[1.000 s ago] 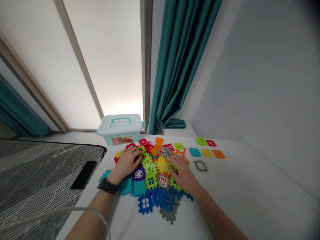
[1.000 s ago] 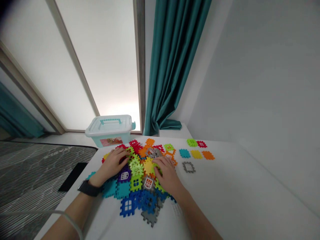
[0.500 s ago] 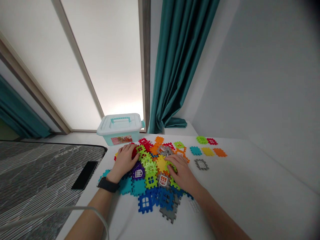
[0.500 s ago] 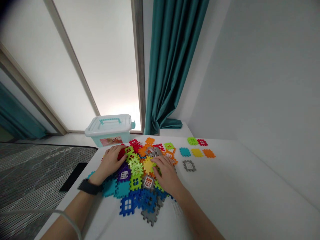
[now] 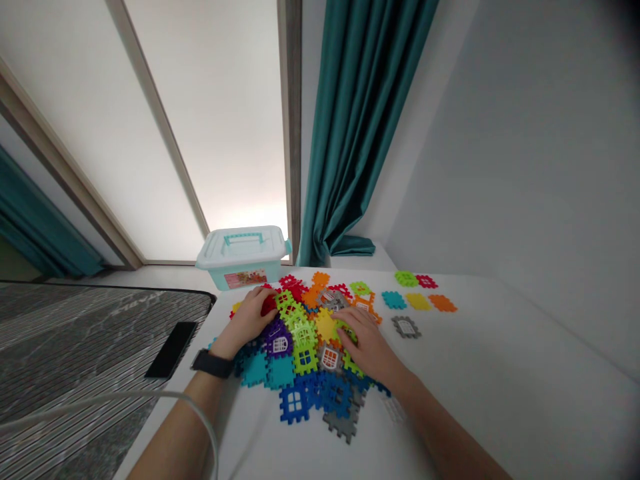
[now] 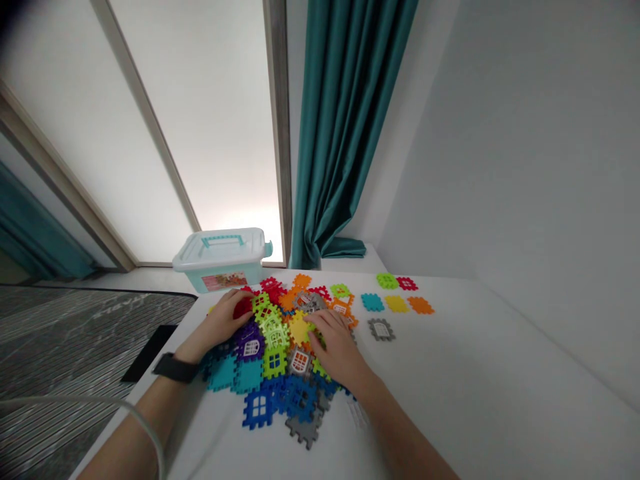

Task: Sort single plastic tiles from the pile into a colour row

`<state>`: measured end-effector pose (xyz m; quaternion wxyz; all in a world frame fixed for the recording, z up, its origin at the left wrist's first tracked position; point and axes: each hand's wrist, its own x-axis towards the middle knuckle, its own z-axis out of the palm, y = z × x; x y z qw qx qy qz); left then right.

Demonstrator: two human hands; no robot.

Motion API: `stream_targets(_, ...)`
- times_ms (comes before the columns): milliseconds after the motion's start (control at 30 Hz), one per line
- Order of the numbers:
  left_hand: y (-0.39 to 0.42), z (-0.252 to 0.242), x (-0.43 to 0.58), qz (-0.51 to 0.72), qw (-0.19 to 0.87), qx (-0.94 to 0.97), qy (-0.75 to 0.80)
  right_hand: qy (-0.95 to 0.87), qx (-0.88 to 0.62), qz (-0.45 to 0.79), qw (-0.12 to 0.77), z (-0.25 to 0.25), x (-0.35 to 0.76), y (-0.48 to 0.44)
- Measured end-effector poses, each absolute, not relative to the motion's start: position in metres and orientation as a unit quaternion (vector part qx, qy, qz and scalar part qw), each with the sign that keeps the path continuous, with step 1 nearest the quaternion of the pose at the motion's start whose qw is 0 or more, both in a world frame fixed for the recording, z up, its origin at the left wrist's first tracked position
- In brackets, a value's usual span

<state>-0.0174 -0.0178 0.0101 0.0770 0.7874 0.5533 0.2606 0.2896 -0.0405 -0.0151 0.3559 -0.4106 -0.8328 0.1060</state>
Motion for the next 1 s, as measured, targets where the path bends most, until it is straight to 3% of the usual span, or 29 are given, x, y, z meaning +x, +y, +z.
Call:
stream_targets(333,-0.021,0.016,-0.027,0.225,0.062,0.78,0.581,-0.834,-0.409,0.109,0.354,-0.014,0.29,-0.041)
stream_targets(633,-0.024,0.032,-0.016,0.354,0.081,0.725,0.585,-0.835,-0.41,0.108,0.351,-0.013,0.29,-0.043)
stream_targets(833,-0.031,0.03,0.016,0.505,0.31,0.621,0.513,-0.829,-0.413,0.097,0.365,-0.01,0.287,-0.045)
stream_targets(1000,-0.044,0.026,0.048,0.544,0.452,0.547,0.448,-0.816,-0.407,0.085,0.402,-0.004,0.281,-0.053)
